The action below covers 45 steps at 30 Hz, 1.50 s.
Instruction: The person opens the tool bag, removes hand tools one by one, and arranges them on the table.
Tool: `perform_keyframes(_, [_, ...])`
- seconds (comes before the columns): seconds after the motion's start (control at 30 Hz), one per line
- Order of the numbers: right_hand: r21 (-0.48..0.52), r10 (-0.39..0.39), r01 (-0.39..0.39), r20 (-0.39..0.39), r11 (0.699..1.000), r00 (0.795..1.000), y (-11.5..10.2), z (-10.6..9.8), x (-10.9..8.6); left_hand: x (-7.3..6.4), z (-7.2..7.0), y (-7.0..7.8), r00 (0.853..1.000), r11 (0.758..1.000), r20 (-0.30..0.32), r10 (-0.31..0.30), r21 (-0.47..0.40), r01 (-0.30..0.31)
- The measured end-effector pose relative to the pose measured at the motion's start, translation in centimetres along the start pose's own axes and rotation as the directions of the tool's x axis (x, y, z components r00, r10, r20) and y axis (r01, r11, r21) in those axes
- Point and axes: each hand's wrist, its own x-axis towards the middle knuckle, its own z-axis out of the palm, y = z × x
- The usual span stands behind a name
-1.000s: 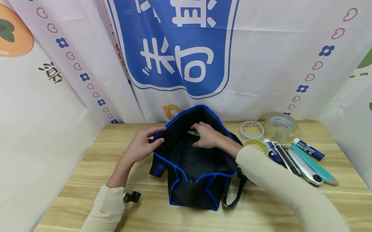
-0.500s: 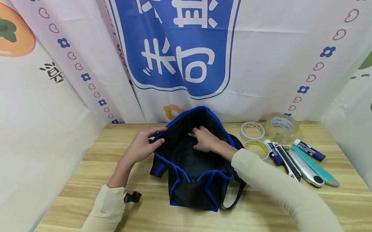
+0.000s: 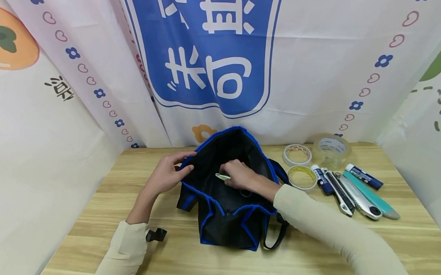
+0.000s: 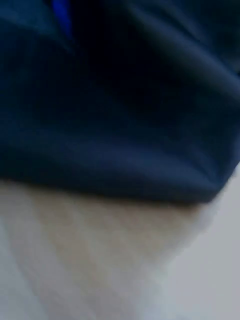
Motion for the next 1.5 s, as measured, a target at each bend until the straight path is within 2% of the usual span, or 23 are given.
perform_keyframes(0.13, [0.039, 0.003, -0.002, -0.036, 0.999, 0.999, -1.4, -1.2, -0.5, 0.0, 0.0, 0.0, 1.0, 1.0, 0.001, -0.002, -0.004, 0.002])
perform_keyframes(0.37, [0.079, 0.061, -0.052, -0.117, 0.995, 0.991, -3.4, -5.8, -3.0, 0.1, 0.0, 0.0, 1.0, 1.0, 0.003, -0.014, 0.0, 0.014])
perform_keyframes(0.57, [0.119, 0.158, -0.137, -0.193, 0.983, 0.968, -2.8, -9.2, -6.7, 0.2, 0.0, 0.2, 1.0, 1.0, 0.004, -0.009, 0.005, 0.009])
perform_keyframes(0.77, [0.121, 0.258, -0.235, -0.242, 0.964, 0.935, -1.4, -11.1, -11.3, 0.3, 0.1, 0.1, 1.0, 1.0, -0.001, 0.007, -0.003, -0.007])
perform_keyframes(0.97, [0.125, 0.29, -0.265, -0.274, 0.956, 0.917, 0.7, -11.2, -15.5, 0.3, 0.1, 0.1, 1.0, 1.0, 0.003, 0.003, 0.003, -0.003])
perform_keyframes(1.07, [0.116, 0.326, -0.305, -0.287, 0.945, 0.901, 1.7, -11.0, -17.3, 0.3, 0.1, 0.1, 1.0, 1.0, 0.005, 0.004, -0.004, -0.004])
perform_keyframes(1.37, [0.115, 0.471, -0.458, -0.272, 0.882, 0.839, 4.7, -9.8, -21.6, 0.1, 0.1, 0.1, 1.0, 1.0, 0.01, -0.012, -0.004, 0.012])
perform_keyframes(1.5, [0.114, 0.515, -0.503, -0.25, 0.857, 0.82, 5.7, -8.9, -23.1, 0.1, 0.1, 0.0, 1.0, 1.0, 0.011, -0.016, -0.004, 0.016])
